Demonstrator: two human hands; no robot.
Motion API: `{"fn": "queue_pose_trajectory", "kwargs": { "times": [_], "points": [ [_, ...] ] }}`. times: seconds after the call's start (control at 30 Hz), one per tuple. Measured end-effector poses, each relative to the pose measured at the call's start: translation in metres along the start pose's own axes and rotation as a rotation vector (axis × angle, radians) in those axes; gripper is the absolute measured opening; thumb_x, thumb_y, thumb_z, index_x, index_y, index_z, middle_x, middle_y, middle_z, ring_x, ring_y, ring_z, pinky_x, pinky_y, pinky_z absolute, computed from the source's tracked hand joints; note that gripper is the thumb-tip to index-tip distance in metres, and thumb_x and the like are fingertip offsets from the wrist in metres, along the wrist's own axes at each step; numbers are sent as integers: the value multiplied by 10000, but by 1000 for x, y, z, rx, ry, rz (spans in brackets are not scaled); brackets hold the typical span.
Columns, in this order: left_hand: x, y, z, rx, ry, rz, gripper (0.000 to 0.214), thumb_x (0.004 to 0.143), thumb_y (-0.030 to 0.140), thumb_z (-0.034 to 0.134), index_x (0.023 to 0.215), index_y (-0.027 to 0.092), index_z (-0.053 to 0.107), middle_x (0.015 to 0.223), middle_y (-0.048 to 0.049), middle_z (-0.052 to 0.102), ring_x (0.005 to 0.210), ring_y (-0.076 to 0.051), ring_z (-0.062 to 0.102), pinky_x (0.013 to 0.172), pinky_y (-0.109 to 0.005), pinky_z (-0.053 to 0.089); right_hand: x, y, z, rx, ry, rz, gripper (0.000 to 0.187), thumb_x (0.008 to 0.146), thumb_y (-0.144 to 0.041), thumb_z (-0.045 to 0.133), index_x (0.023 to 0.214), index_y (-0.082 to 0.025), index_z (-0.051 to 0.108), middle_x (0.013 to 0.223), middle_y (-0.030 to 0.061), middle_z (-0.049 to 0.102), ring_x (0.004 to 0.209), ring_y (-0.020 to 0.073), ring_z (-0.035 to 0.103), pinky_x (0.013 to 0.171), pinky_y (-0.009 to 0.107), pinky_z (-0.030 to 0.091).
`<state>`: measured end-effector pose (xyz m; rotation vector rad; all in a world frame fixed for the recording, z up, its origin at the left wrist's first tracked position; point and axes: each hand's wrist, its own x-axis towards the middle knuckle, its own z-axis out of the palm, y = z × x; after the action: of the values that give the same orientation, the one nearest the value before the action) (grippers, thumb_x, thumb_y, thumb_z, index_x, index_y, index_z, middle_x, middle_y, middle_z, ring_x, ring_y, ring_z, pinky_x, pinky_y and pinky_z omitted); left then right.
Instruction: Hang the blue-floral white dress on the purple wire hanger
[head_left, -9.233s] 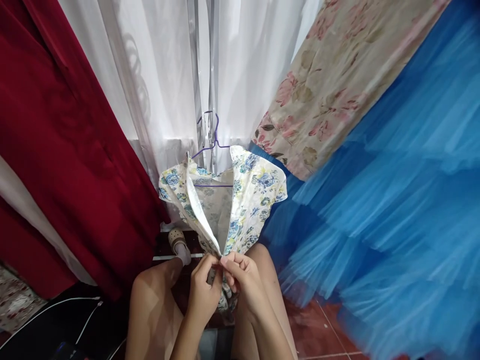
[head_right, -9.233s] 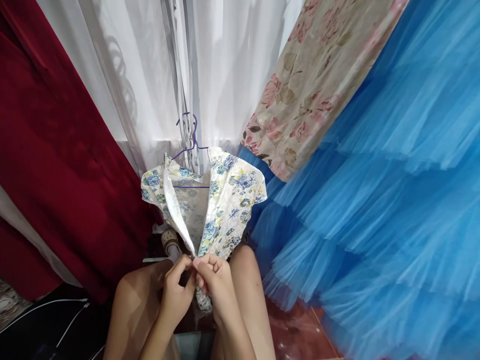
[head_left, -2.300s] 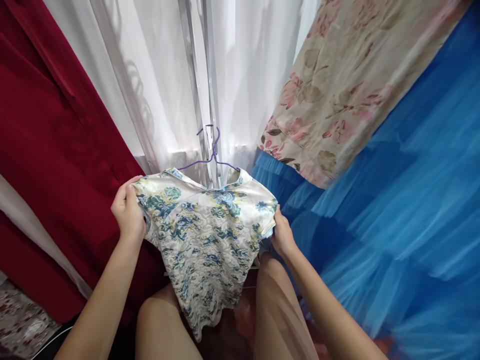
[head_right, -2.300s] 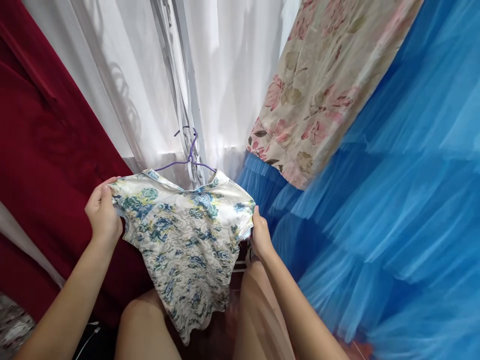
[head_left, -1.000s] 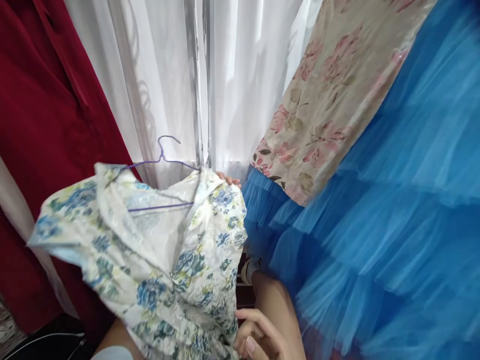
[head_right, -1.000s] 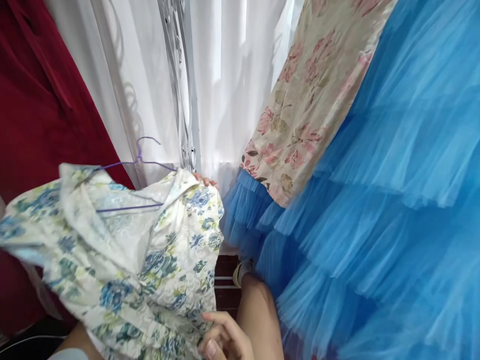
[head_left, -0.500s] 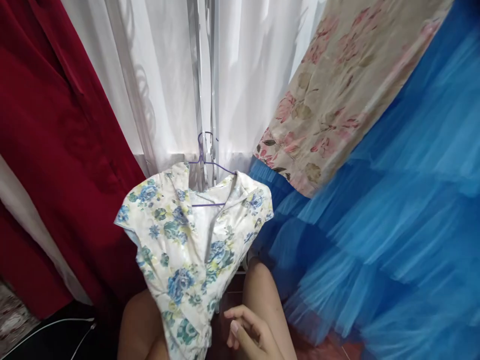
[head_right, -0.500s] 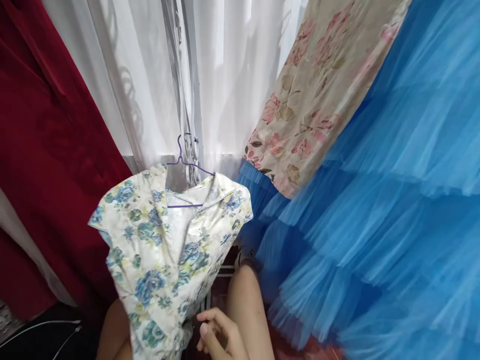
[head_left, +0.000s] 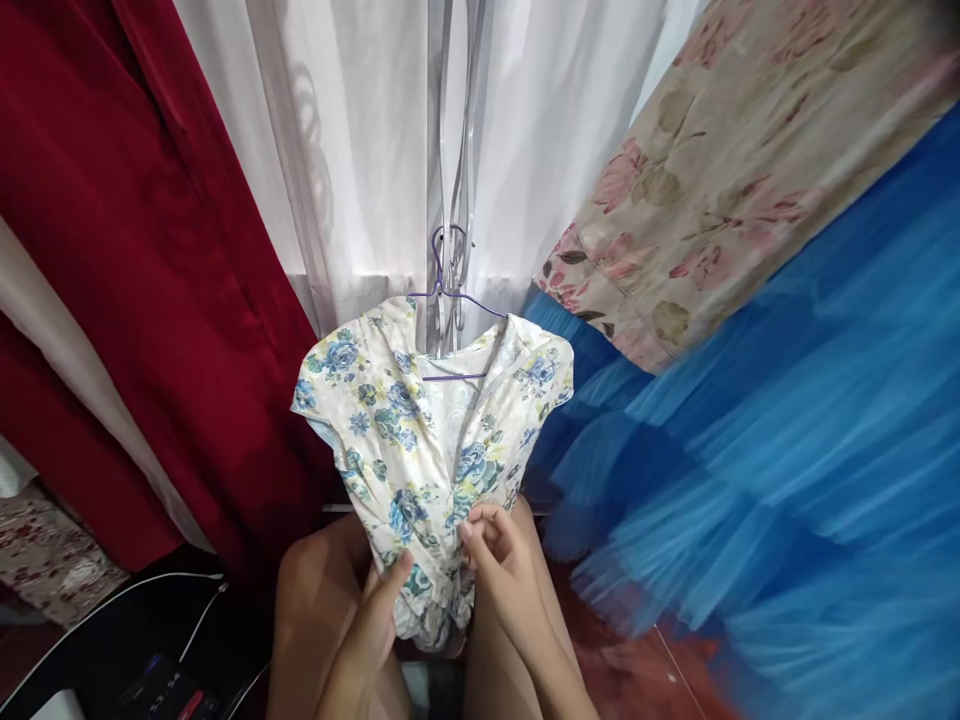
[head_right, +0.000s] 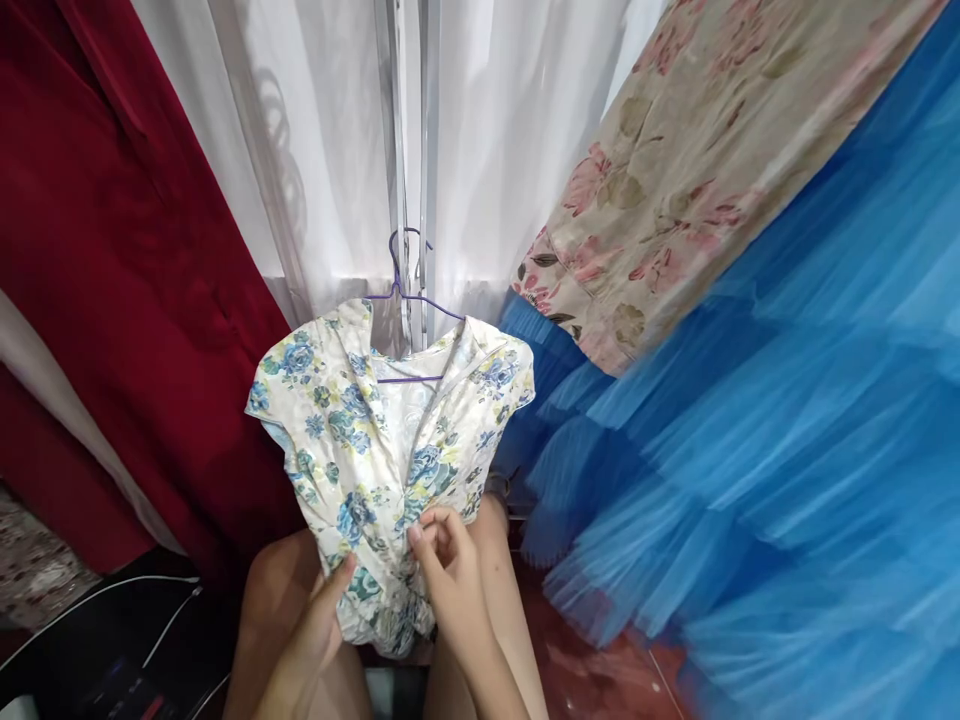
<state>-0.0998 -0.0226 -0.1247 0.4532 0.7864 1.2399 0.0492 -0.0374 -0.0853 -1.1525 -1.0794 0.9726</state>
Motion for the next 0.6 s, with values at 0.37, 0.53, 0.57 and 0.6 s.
{"fn": "queue_pose_trajectory", "kwargs": {
  "times": [0.37, 0.53, 0.57, 0.6],
  "points": [
    [-7, -10, 13, -10, -28, -16, 647, 740, 344, 805, 1338, 255, 576, 1312, -81, 634, 1314, -283, 504, 1123, -392, 405, 24, -17, 12, -276, 163, -103, 260, 838, -417, 670, 914, -173, 618, 591, -52, 409, 537, 116, 389, 515, 236, 342],
    [-4, -9, 4, 22, -2, -35, 627, 742, 350, 802, 1318, 245, 580, 1309, -87, 634, 1290, -280, 530, 1108, -391, 419, 20, -13, 17, -208, 217, -80, 320, 851, -471, 639, 822, -152, 644, 550, -61, 349, 506, 110, 338, 483, 236, 297],
    [-1, -8, 2, 32, 14, -38, 610, 752, 351, 793, 1313, 243, 577, 1317, -89, 628, 1286, -280, 532, 1098, -392, 428, 18, -14, 18, -193, 211, -79, 323, 857, -476, 630, 825, -154, 640, 554, -60, 352, 508, 111, 337, 488, 238, 298],
    [1, -7, -1, 49, 33, -38, 587, 766, 355, 779, 1304, 236, 577, 1315, -94, 625, 1279, -283, 538, 1085, -397, 438, 16, -16, 17, -183, 200, -79, 321, 868, -477, 618, 831, -158, 635, 564, -58, 362, 516, 112, 341, 498, 239, 303]
  ]
}}
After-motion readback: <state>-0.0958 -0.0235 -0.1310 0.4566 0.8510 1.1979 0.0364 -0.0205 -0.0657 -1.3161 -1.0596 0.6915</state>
